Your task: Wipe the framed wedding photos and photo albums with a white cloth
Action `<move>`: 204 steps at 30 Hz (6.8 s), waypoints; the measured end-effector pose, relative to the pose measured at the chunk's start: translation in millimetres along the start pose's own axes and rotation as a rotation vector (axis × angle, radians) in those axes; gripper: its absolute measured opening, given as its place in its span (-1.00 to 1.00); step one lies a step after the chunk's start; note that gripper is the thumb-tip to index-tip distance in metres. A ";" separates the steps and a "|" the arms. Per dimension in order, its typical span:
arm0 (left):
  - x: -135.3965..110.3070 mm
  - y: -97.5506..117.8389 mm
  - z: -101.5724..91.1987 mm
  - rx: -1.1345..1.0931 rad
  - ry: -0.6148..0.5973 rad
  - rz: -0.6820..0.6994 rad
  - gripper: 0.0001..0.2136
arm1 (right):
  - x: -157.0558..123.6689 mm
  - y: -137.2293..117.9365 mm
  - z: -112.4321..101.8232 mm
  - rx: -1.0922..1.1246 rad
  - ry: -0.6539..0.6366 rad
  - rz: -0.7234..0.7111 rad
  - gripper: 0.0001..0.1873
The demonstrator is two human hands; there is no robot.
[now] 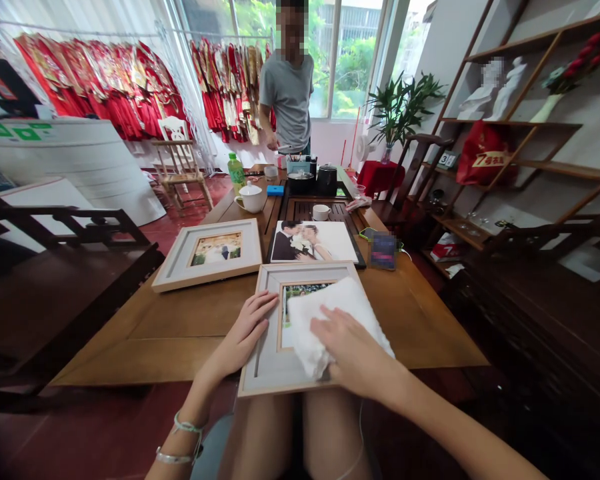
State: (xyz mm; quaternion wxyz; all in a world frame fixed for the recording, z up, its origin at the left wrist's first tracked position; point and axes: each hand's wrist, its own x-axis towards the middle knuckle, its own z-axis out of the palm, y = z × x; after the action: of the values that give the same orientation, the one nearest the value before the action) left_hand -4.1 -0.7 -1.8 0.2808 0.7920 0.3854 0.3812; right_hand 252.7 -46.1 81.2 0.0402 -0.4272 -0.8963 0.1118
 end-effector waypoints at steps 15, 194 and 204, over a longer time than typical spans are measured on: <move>0.1 2.1 -1.4 0.018 -0.027 -0.024 -0.57 | -76.9 21.2 -7.3 -0.264 0.049 0.159 -0.29; 1.1 4.4 -1.7 0.042 -0.029 0.009 -0.58 | 80.8 48.1 -15.9 0.023 0.023 -0.179 -0.35; 1.0 4.5 -2.0 0.021 -0.014 0.011 -0.58 | 4.8 85.3 -10.5 -0.109 0.099 0.066 -0.23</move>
State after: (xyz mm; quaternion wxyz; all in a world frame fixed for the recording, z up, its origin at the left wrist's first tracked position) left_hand -3.5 -2.0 3.0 0.2729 0.7997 0.3832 0.3731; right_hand 316.0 11.4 71.3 0.0577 -0.4632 -0.8833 0.0429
